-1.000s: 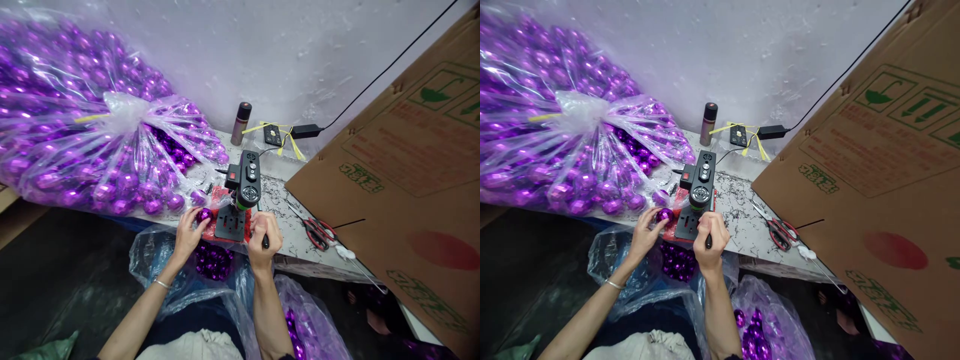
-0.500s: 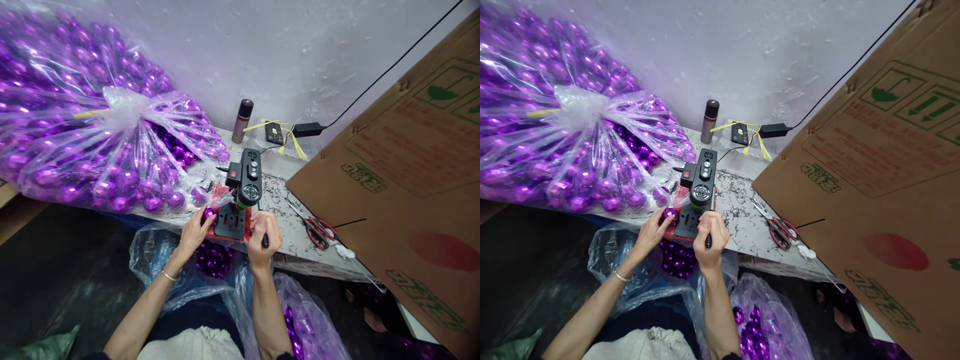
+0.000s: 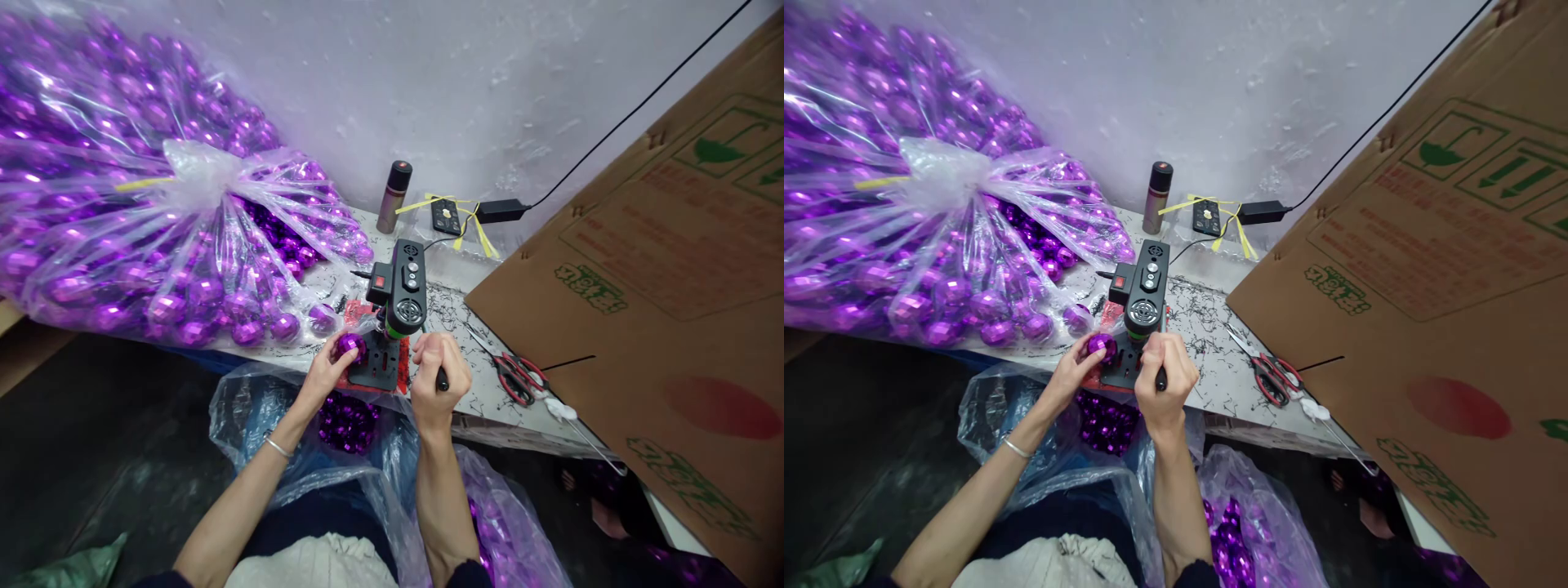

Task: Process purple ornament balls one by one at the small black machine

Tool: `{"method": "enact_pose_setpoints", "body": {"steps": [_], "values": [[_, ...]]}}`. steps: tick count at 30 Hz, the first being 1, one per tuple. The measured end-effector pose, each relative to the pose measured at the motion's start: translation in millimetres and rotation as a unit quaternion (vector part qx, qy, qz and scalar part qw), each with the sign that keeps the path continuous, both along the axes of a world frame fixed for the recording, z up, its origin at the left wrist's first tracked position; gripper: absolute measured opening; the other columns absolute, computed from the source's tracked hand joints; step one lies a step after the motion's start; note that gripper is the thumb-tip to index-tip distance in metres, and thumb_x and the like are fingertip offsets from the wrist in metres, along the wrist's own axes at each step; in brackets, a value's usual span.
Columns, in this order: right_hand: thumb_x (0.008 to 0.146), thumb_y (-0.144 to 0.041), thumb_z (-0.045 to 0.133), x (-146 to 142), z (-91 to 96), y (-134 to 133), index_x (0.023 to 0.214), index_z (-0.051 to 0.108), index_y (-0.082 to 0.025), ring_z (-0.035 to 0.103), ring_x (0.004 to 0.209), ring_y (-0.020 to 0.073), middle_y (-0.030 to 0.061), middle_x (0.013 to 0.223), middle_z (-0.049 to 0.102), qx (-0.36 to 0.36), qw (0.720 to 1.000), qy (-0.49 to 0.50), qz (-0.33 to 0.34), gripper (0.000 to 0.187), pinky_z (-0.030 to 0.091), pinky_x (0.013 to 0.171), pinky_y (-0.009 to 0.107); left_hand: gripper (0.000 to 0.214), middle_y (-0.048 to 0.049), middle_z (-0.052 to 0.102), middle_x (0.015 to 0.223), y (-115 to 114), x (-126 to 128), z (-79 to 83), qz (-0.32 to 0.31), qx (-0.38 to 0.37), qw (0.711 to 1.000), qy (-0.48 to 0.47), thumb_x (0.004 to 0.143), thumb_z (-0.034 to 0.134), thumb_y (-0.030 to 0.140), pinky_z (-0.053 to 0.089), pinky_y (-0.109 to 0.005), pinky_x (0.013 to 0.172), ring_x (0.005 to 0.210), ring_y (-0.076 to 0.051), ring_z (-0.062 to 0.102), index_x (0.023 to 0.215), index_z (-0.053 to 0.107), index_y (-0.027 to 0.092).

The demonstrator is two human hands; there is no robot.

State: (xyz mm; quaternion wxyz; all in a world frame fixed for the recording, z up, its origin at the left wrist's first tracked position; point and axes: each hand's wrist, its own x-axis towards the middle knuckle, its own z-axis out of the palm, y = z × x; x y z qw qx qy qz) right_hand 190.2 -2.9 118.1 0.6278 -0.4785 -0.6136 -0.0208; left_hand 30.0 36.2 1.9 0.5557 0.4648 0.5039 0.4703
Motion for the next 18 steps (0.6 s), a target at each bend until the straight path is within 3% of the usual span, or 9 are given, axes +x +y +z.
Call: {"method": "enact_pose_setpoints", "body": {"steps": [4, 8, 14, 18], "values": [[0.101, -0.014, 0.046, 1, 1.1, 0, 0.072, 0.05, -0.022, 0.055, 0.065, 0.0114, -0.0034, 0.066, 0.052, 0.004, 1.0, -0.001, 0.008, 0.03, 0.043, 0.063, 0.028, 0.07, -0.0149, 0.075, 0.124, 3, 7, -0.8, 0.001, -0.04, 0.997, -0.072, 0.077, 0.077, 0.054, 0.053, -0.046, 0.108, 0.118, -0.029, 0.071, 0.133, 0.058, 0.017], [0.101, -0.013, 0.046, 1, -0.8, 0, 0.074, 0.051, -0.022, 0.055, 0.066, 0.0118, -0.003, 0.067, 0.053, 0.004, 1.0, -0.002, 0.012, 0.029, 0.043, 0.063, 0.028, 0.06, -0.014, 0.074, 0.123, 7, 18, -8.6, 0.01, 0.007, 0.999, -0.051, 0.077, 0.079, 0.049, 0.053, -0.046, 0.108, 0.119, -0.029, 0.07, 0.125, 0.059, 0.018], [0.101, -0.014, 0.045, 1, -3.5, -2, 0.075, 0.052, -0.022, 0.056, 0.066, 0.0123, -0.0021, 0.068, 0.055, 0.005, 1.0, -0.009, 0.01, 0.028, 0.044, 0.063, 0.028, 0.059, -0.0128, 0.071, 0.128, 11, 35, -23.8, 0.033, 0.079, 0.995, 0.05, 0.078, 0.082, 0.043, 0.049, -0.047, 0.112, 0.122, -0.029, 0.068, 0.128, 0.06, 0.021], [0.1, -0.013, 0.045, 1, -5.5, -4, 0.076, 0.053, -0.022, 0.057, 0.067, 0.0123, -0.0013, 0.071, 0.056, 0.006, 1.0, -0.014, 0.006, 0.027, 0.044, 0.063, 0.028, 0.058, -0.0102, 0.072, 0.128, 9, 38, -26.7, 0.013, 0.126, 0.984, 0.127, 0.079, 0.083, 0.041, 0.05, -0.047, 0.11, 0.122, -0.03, 0.068, 0.129, 0.062, 0.022]]}}
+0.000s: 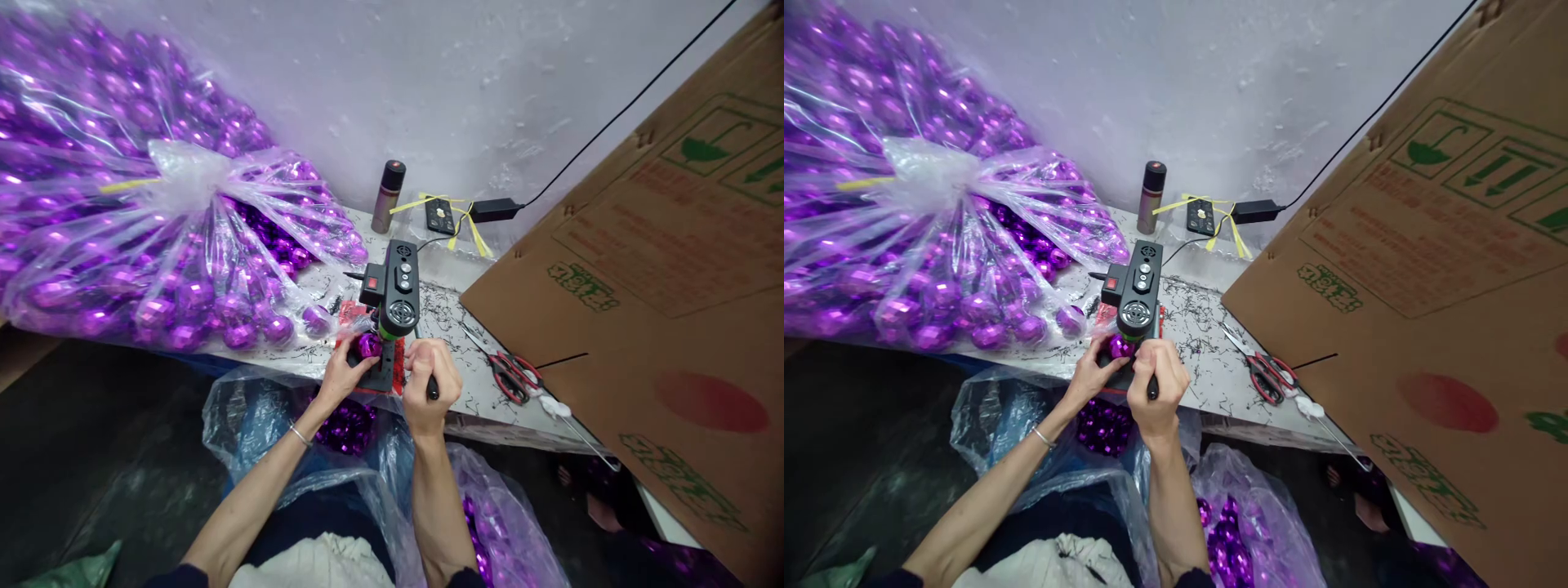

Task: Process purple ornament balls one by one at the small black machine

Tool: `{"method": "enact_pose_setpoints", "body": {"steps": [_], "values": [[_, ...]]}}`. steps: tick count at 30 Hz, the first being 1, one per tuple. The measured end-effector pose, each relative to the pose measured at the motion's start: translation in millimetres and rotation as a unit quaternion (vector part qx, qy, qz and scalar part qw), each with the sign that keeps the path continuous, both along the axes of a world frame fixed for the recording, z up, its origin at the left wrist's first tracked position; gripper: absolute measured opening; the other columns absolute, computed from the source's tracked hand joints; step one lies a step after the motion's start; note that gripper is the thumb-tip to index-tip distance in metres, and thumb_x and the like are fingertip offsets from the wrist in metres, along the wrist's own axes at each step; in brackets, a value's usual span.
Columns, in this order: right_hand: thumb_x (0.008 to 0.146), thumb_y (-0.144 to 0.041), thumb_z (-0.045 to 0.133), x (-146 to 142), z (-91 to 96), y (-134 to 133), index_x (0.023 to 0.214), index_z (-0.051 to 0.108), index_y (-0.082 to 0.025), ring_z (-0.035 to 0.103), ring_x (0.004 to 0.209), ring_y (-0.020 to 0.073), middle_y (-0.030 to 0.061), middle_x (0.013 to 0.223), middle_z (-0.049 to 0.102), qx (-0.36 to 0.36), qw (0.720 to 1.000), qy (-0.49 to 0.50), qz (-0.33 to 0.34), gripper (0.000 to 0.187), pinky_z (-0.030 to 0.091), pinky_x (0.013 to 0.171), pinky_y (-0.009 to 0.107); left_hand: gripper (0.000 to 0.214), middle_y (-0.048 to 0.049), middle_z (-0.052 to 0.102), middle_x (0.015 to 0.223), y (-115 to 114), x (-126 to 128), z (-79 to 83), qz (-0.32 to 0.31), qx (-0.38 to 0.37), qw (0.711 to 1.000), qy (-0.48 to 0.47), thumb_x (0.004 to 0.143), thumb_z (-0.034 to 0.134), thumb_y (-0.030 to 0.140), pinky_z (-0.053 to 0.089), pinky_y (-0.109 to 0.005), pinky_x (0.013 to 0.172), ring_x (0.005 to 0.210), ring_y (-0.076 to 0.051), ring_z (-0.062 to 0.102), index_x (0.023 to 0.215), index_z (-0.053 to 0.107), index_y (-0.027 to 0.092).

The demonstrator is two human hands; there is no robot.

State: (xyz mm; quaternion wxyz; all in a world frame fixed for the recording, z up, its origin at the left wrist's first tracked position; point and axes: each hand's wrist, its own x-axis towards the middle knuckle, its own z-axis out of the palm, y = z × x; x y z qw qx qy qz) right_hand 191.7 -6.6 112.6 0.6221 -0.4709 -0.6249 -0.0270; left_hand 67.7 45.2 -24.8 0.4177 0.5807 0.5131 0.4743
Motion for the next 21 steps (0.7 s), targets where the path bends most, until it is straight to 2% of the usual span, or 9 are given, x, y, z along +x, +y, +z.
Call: {"method": "enact_pose_setpoints", "body": {"steps": [6, 12, 15, 21], "values": [[0.099, -0.011, 0.047, 0, -2.4, -1, 0.077, 0.054, -0.022, 0.057, 0.069, 0.0118, -0.0016, 0.072, 0.057, 0.0, 1.0, 0.003, 0.006, 0.025, 0.045, 0.065, 0.027, 0.055, -0.0119, 0.068, 0.135, -3, 1, -3.1, -0.042, 0.092, 0.992, 0.079, 0.083, 0.081, 0.036, 0.051, -0.048, 0.11, 0.128, -0.031, 0.064, 0.131, 0.059, 0.021], [0.098, -0.009, 0.045, 1, -6.4, -4, 0.076, 0.052, -0.022, 0.057, 0.07, 0.012, -0.0012, 0.074, 0.057, 0.002, 1.0, -0.012, 0.013, 0.027, 0.045, 0.064, 0.027, 0.058, -0.0131, 0.069, 0.136, -3, -3, -8.7, -0.065, 0.119, 0.985, 0.11, 0.086, 0.079, 0.035, 0.051, -0.049, 0.11, 0.129, -0.031, 0.064, 0.137, 0.057, 0.021], [0.099, -0.008, 0.044, -1, -16.8, -6, 0.076, 0.052, -0.022, 0.059, 0.071, 0.0125, -0.0008, 0.075, 0.057, 0.012, 1.0, -0.011, 0.007, 0.028, 0.046, 0.065, 0.027, 0.058, -0.013, 0.069, 0.136, -3, -4, -10.8, -0.065, 0.122, 0.984, 0.116, 0.086, 0.079, 0.036, 0.053, -0.048, 0.109, 0.128, -0.031, 0.065, 0.138, 0.057, 0.022], [0.102, -0.013, 0.038, -6, -51.6, -6, 0.079, 0.051, -0.023, 0.06, 0.073, 0.0126, 0.0002, 0.079, 0.059, 0.034, 0.999, -0.01, -0.01, 0.028, 0.048, 0.065, 0.028, 0.055, -0.0126, 0.07, 0.135, -3, -3, -11.5, -0.058, 0.142, 0.981, 0.119, 0.088, 0.077, 0.035, 0.053, -0.048, 0.109, 0.128, -0.031, 0.065, 0.137, 0.058, 0.022]]}}
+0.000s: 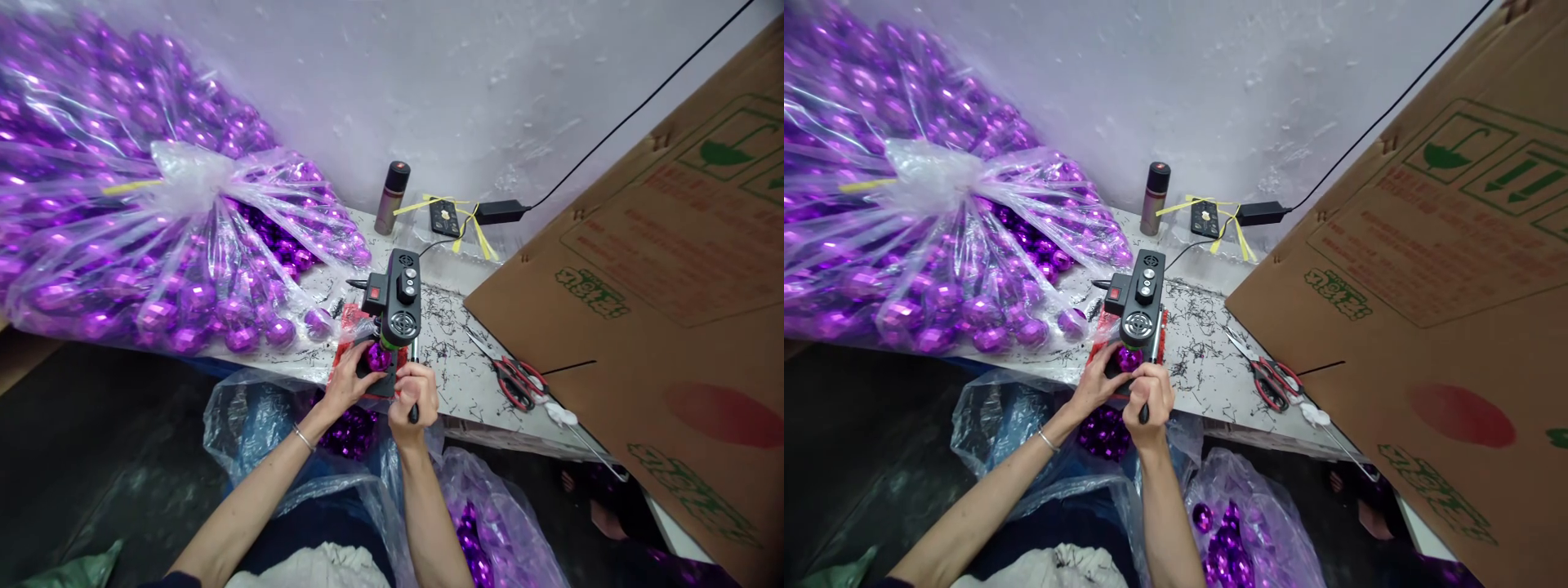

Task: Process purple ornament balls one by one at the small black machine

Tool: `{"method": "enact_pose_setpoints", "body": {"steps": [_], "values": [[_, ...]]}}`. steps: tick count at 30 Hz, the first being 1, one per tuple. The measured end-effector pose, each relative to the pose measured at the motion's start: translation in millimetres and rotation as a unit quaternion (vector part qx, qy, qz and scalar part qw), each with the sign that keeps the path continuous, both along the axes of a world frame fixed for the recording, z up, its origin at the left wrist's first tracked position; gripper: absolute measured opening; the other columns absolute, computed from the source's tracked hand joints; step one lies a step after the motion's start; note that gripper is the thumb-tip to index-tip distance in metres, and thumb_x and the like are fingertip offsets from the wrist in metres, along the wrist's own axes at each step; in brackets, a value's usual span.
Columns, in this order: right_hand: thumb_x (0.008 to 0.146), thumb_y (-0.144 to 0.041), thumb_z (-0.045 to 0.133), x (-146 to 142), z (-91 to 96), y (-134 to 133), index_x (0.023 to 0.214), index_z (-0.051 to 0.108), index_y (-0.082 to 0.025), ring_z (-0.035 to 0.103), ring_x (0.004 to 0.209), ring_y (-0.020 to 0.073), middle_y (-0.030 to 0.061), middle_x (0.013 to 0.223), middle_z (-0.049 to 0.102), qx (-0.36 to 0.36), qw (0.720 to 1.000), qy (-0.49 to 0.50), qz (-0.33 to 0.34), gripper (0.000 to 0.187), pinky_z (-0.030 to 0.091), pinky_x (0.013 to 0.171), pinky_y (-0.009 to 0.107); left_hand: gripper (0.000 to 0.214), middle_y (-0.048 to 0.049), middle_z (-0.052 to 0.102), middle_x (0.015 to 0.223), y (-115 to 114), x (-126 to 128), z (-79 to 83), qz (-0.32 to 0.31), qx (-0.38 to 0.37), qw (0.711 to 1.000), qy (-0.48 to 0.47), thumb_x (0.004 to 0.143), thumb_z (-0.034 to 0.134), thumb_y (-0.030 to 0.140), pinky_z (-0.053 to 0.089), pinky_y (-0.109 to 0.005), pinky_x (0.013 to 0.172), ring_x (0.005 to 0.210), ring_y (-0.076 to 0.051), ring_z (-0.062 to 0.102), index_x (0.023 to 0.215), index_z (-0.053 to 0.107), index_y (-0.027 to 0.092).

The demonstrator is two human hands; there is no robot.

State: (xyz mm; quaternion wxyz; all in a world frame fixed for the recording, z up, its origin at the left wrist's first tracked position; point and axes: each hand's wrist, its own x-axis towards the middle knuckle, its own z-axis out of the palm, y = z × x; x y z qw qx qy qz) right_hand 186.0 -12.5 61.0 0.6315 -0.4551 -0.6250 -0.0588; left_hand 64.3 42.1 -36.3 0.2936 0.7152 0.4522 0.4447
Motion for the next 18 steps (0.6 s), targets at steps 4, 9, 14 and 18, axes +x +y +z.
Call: {"method": "enact_pose_setpoints", "body": {"steps": [4, 9, 14, 18], "values": [[0.103, -0.016, 0.037, -1, -13.6, 3, 0.08, 0.051, -0.023, 0.059, 0.072, 0.0129, 0.0003, 0.081, 0.059, 0.011, 1.0, 0.007, 0.0, 0.028, 0.049, 0.068, 0.03, 0.055, -0.0125, 0.07, 0.134, 0, 0, 0.5, 0.001, 0.0, 1.0, 0.0, 0.087, 0.078, 0.036, 0.054, -0.049, 0.108, 0.127, -0.031, 0.066, 0.136, 0.059, 0.022], [0.103, -0.018, 0.035, 0, -19.7, 4, 0.078, 0.05, -0.023, 0.056, 0.07, 0.0137, -0.0002, 0.08, 0.057, 0.013, 1.0, 0.014, -0.005, 0.03, 0.049, 0.074, 0.035, 0.052, -0.0121, 0.072, 0.131, -1, 0, 1.2, 0.002, 0.009, 1.0, 0.001, 0.087, 0.077, 0.033, 0.053, -0.05, 0.109, 0.126, -0.031, 0.067, 0.135, 0.059, 0.022], [0.103, -0.019, 0.035, 1, -23.4, 3, 0.077, 0.05, -0.023, 0.055, 0.069, 0.0138, -0.0012, 0.078, 0.054, 0.006, 1.0, 0.013, -0.005, 0.03, 0.049, 0.078, 0.037, 0.052, -0.0112, 0.072, 0.131, -1, 1, 0.7, 0.004, 0.011, 1.0, 0.003, 0.088, 0.077, 0.033, 0.051, -0.05, 0.112, 0.126, -0.03, 0.067, 0.135, 0.058, 0.023], [0.104, -0.02, 0.035, 2, -28.0, 5, 0.077, 0.049, -0.023, 0.054, 0.068, 0.0138, -0.0018, 0.076, 0.053, 0.018, 1.0, 0.009, -0.007, 0.03, 0.048, 0.077, 0.036, 0.053, -0.0116, 0.072, 0.131, 0, 1, -1.3, 0.001, 0.025, 1.0, -0.003, 0.088, 0.077, 0.033, 0.051, -0.05, 0.113, 0.126, -0.03, 0.067, 0.136, 0.057, 0.022]]}}
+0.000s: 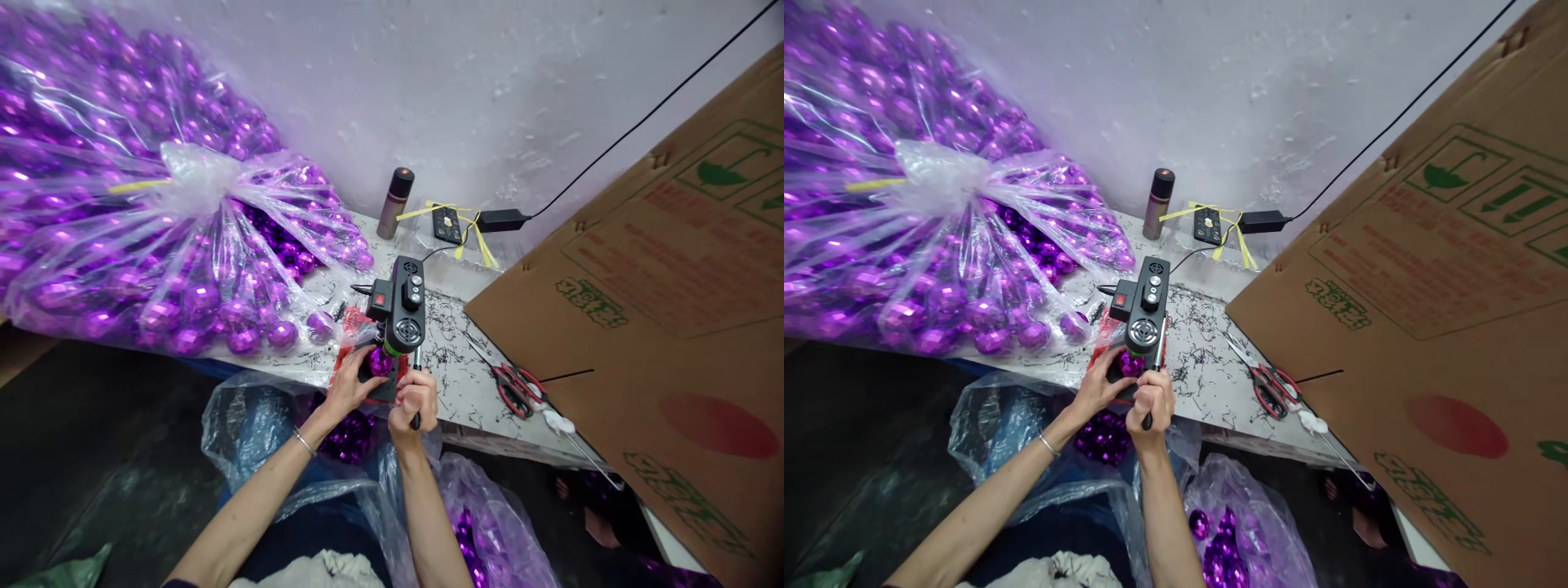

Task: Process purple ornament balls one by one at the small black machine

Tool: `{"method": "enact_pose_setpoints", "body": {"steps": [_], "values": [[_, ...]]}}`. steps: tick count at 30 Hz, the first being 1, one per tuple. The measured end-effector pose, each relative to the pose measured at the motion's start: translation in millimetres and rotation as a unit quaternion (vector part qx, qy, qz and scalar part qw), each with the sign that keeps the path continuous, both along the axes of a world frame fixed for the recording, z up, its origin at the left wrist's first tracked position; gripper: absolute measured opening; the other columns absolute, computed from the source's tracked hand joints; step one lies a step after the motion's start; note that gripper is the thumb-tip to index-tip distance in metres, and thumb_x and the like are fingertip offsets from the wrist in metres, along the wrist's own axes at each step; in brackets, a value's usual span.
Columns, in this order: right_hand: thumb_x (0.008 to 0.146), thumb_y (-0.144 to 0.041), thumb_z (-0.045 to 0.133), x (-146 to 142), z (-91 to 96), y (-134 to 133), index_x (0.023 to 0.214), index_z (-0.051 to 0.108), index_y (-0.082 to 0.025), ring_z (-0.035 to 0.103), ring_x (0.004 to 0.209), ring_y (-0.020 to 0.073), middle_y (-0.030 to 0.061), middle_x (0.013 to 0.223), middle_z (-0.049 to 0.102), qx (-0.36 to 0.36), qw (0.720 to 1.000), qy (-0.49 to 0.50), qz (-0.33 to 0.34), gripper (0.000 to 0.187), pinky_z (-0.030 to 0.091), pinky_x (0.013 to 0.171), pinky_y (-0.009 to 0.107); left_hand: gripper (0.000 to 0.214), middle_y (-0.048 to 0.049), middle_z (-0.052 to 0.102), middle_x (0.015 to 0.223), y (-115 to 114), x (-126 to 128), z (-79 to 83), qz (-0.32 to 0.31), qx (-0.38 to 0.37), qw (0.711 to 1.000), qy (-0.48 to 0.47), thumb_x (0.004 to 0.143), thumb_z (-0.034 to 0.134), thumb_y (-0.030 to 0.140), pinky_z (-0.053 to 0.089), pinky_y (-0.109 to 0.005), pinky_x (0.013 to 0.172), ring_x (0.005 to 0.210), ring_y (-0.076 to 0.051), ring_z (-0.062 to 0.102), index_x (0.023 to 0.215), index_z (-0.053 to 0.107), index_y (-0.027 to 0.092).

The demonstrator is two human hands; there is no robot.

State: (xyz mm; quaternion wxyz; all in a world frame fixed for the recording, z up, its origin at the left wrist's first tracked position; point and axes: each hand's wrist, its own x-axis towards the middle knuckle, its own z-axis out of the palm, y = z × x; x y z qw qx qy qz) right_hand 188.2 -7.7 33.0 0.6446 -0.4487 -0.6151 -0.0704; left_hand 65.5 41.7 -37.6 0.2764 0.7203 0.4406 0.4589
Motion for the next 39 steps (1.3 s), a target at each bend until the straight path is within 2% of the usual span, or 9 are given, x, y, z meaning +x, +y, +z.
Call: {"method": "enact_pose_setpoints", "body": {"steps": [11, 16, 21, 25, 30, 32, 34, 37, 39], "values": [[0.101, -0.017, 0.034, -1, -5.6, 7, 0.077, 0.046, -0.024, 0.056, 0.066, 0.0138, -0.0018, 0.077, 0.053, 0.032, 0.999, 0.016, 0.013, 0.028, 0.049, 0.071, 0.034, 0.054, -0.0141, 0.07, 0.134, 3, -1, -2.0, -0.017, -0.015, 1.0, 0.002, 0.089, 0.076, 0.035, 0.052, -0.052, 0.11, 0.129, -0.032, 0.065, 0.137, 0.056, 0.022], [0.099, -0.017, 0.039, 2, -9.2, 9, 0.075, 0.047, -0.023, 0.055, 0.066, 0.0136, -0.001, 0.077, 0.055, 0.056, 0.997, -0.045, 0.019, 0.026, 0.048, 0.069, 0.034, 0.052, -0.0147, 0.07, 0.132, 4, -1, -2.1, -0.01, -0.01, 1.0, -0.001, 0.089, 0.075, 0.036, 0.053, -0.05, 0.107, 0.126, -0.031, 0.067, 0.136, 0.057, 0.021], [0.1, -0.013, 0.038, 3, 20.2, 4, 0.072, 0.046, -0.023, 0.054, 0.066, 0.013, -0.0008, 0.074, 0.054, 0.012, 1.0, -0.009, 0.006, 0.031, 0.044, 0.063, 0.03, 0.054, -0.0146, 0.07, 0.132, 7, 0, 0.5, -0.009, -0.006, 1.0, 0.003, 0.088, 0.077, 0.037, 0.054, -0.049, 0.107, 0.126, -0.031, 0.067, 0.136, 0.057, 0.021], [0.101, -0.013, 0.042, 4, 55.1, -2, 0.072, 0.049, -0.022, 0.057, 0.069, 0.013, -0.0017, 0.071, 0.055, -0.051, 0.999, 0.013, 0.015, 0.031, 0.044, 0.065, 0.029, 0.054, -0.0165, 0.068, 0.135, -13, -10, -5.9, -0.026, 0.029, 0.999, 0.016, 0.091, 0.073, 0.033, 0.052, -0.053, 0.11, 0.129, -0.031, 0.065, 0.138, 0.052, 0.02], [0.1, -0.012, 0.043, 4, 52.1, -4, 0.073, 0.051, -0.022, 0.057, 0.068, 0.0134, -0.0009, 0.073, 0.057, -0.043, 0.999, -0.01, 0.024, 0.03, 0.044, 0.064, 0.029, 0.068, -0.0214, 0.058, 0.148, -44, -43, -0.5, -0.021, 0.104, 0.991, 0.081, 0.088, 0.075, 0.046, 0.048, -0.056, 0.113, 0.138, -0.035, 0.058, 0.144, 0.048, 0.02], [0.099, -0.01, 0.042, 2, 43.7, -4, 0.072, 0.051, -0.022, 0.058, 0.069, 0.0134, -0.0005, 0.073, 0.057, -0.032, 0.999, -0.005, 0.016, 0.031, 0.044, 0.063, 0.029, 0.052, -0.0201, 0.06, 0.147, -28, -55, 17.5, 0.014, 0.133, 0.986, 0.104, 0.096, 0.064, 0.043, 0.047, -0.054, 0.113, 0.139, -0.034, 0.057, 0.141, 0.053, 0.019], [0.099, -0.01, 0.041, -1, 39.0, -4, 0.072, 0.051, -0.023, 0.058, 0.068, 0.0137, -0.0004, 0.073, 0.057, -0.023, 1.0, 0.004, 0.008, 0.032, 0.044, 0.062, 0.03, 0.035, -0.0164, 0.067, 0.139, 7, -66, 42.0, 0.062, 0.144, 0.978, 0.139, 0.103, 0.047, 0.03, 0.043, -0.054, 0.116, 0.138, -0.031, 0.058, 0.132, 0.062, 0.019], [0.099, -0.011, 0.041, -2, 39.5, -5, 0.071, 0.05, -0.023, 0.059, 0.068, 0.0148, -0.0007, 0.07, 0.056, -0.017, 1.0, 0.002, 0.011, 0.032, 0.044, 0.061, 0.03, 0.036, -0.0168, 0.075, 0.123, 72, -84, 75.8, 0.096, 0.059, 0.959, 0.26, 0.101, 0.04, 0.021, 0.043, -0.053, 0.113, 0.122, -0.031, 0.068, 0.121, 0.07, 0.016], [0.1, -0.012, 0.042, -2, 40.7, -5, 0.072, 0.05, -0.023, 0.06, 0.068, 0.0149, -0.0013, 0.069, 0.055, -0.018, 1.0, -0.003, 0.016, 0.032, 0.045, 0.062, 0.03, 0.032, -0.0169, 0.079, 0.099, 102, -98, 89.0, 0.067, -0.021, 0.928, 0.365, 0.1, 0.047, 0.028, 0.048, -0.049, 0.102, 0.104, -0.033, 0.073, 0.106, 0.075, 0.015]]}}
